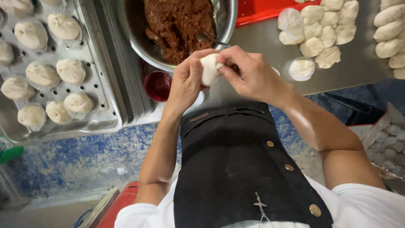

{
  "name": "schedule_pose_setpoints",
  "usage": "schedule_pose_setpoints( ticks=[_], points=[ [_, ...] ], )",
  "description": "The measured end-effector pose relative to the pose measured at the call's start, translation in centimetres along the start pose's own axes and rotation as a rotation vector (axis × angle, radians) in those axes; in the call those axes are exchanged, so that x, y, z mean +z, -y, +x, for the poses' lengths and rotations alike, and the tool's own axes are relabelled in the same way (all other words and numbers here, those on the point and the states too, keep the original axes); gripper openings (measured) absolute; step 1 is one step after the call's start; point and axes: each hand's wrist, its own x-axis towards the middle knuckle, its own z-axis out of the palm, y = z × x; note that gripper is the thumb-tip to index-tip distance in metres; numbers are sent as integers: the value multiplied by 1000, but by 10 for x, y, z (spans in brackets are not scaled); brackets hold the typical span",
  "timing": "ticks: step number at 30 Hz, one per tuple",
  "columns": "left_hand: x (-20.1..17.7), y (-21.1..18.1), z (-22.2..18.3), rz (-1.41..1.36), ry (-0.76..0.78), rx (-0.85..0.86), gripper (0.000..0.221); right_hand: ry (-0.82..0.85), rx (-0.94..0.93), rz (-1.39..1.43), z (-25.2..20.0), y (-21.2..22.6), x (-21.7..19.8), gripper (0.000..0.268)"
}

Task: The person prepares buns by placing a meat filling and a piece of boiled egg onto dough with a spoon and by hand, then folds the dough to seal it and puts the buns onto a tray.

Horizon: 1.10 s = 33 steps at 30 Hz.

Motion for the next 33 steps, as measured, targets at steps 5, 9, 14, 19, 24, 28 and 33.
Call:
schedule_pose_setpoints(
  ticks=[5, 9, 14, 19, 24, 28, 33],
  points=[
    [4, -4, -2, 44, -25, -37, 57, -24, -122, -437, 3, 8, -3, 15],
    [9, -15, -3, 351, -76, 271, 52, -26, -125, -215, 3, 10, -2, 16],
    [13, -17, -4, 466, -116, 142, 47, 131, -45, -194, 6, 4, -7, 17],
    [7, 5, -8, 229, -318, 376, 43, -11, -74, -200, -4, 21, 0, 40],
    [-9, 25, -25, 400, -281, 1, 48, 27, -198, -231, -2, 10, 41, 70],
    [-39, 42, -57, 248, -349, 92, 64, 165, -22, -165, -8, -27, 67, 60],
    [-65, 84, -106, 41, -610, -169, 74, 319, -39, -178, -34, -87, 133, 53]
  ],
)
